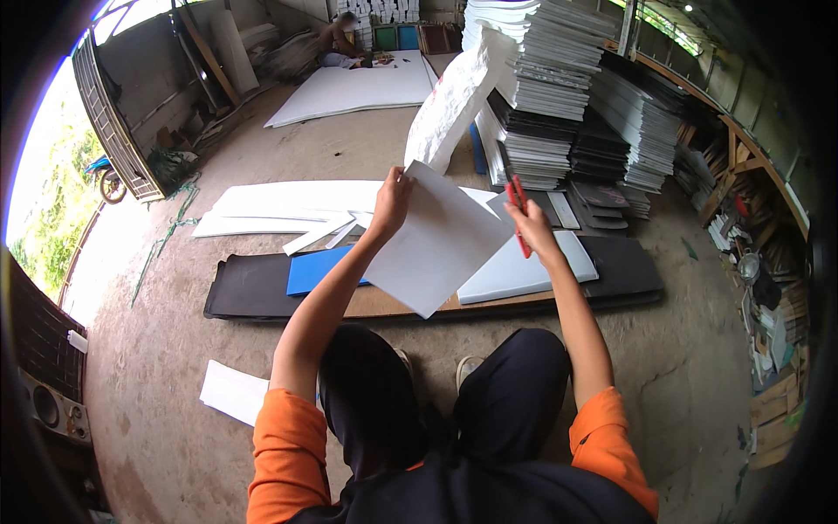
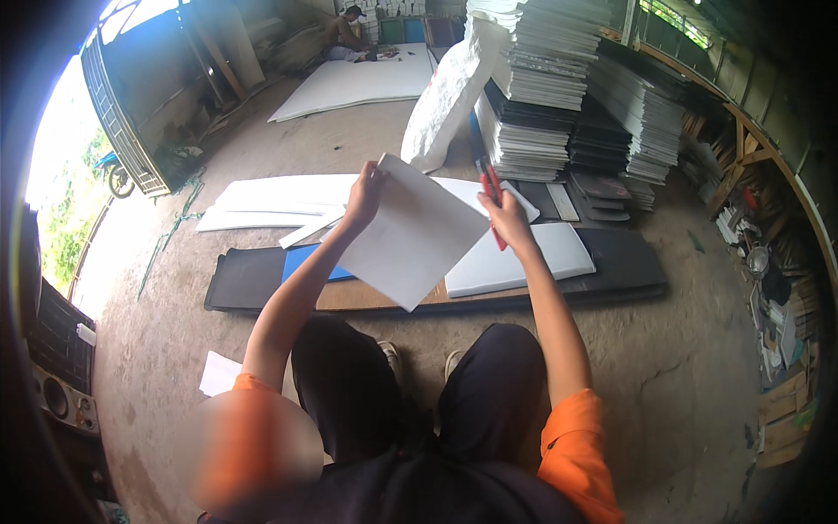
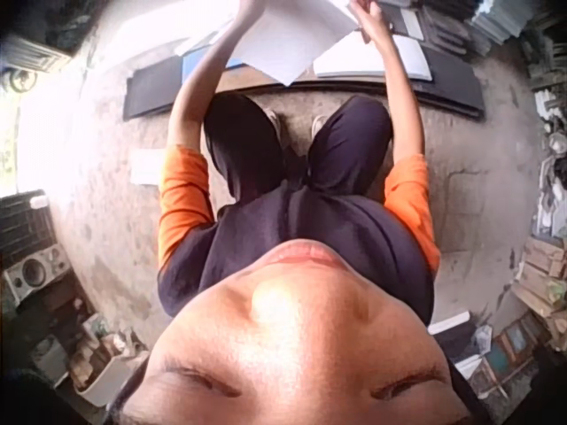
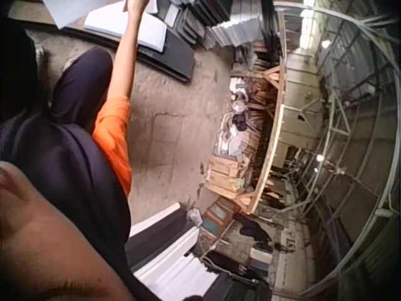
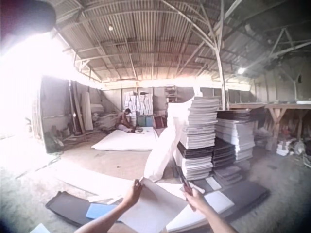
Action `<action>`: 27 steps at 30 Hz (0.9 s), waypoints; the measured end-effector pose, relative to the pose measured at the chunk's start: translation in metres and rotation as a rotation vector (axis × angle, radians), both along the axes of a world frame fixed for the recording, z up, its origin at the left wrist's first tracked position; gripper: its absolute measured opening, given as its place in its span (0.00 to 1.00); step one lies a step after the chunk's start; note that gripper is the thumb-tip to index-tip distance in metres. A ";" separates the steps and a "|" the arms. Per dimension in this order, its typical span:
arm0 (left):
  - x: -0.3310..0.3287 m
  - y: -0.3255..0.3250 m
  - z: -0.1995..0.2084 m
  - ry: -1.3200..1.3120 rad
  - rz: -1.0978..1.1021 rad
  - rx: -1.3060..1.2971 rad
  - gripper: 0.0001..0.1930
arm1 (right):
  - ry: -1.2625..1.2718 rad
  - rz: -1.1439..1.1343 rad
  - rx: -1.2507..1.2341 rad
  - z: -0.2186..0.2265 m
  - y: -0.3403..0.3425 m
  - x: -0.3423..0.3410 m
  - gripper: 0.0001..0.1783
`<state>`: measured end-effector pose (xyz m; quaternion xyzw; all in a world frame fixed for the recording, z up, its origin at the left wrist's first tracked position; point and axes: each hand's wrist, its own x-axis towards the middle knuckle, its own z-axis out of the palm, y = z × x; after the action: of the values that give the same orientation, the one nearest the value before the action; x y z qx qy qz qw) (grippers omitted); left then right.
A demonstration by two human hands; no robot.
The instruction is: The person sits on the floor and uses a red utility knife to cut white sheets of material. They use a blue rectangular template to guide the cuts, repeatedly aligning the template and slicing along its edges to produce smaller rectangular pieces.
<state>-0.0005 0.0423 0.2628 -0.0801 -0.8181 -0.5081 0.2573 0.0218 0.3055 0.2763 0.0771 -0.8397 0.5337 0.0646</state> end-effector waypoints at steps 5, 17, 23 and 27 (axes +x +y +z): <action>-0.016 -0.003 -0.020 -0.070 -0.030 -0.100 0.15 | -0.034 0.197 -0.101 -0.052 -0.030 -0.018 0.18; -0.001 -0.051 -0.141 -0.322 0.625 -0.482 0.41 | -0.504 -0.109 -0.545 -0.161 -0.048 -0.044 0.16; 0.025 -0.096 -0.252 -0.551 0.549 -0.066 0.40 | -0.696 -0.109 -0.539 -0.237 -0.073 -0.059 0.18; 0.030 -0.097 -0.287 -0.714 0.604 -0.180 0.35 | -0.793 -0.137 -0.534 -0.266 -0.071 -0.068 0.20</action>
<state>0.0298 -0.0546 -0.0247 0.3190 -0.8828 -0.3333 0.0885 -0.0462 0.2343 0.0105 -0.2070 -0.6362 0.7135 -0.2080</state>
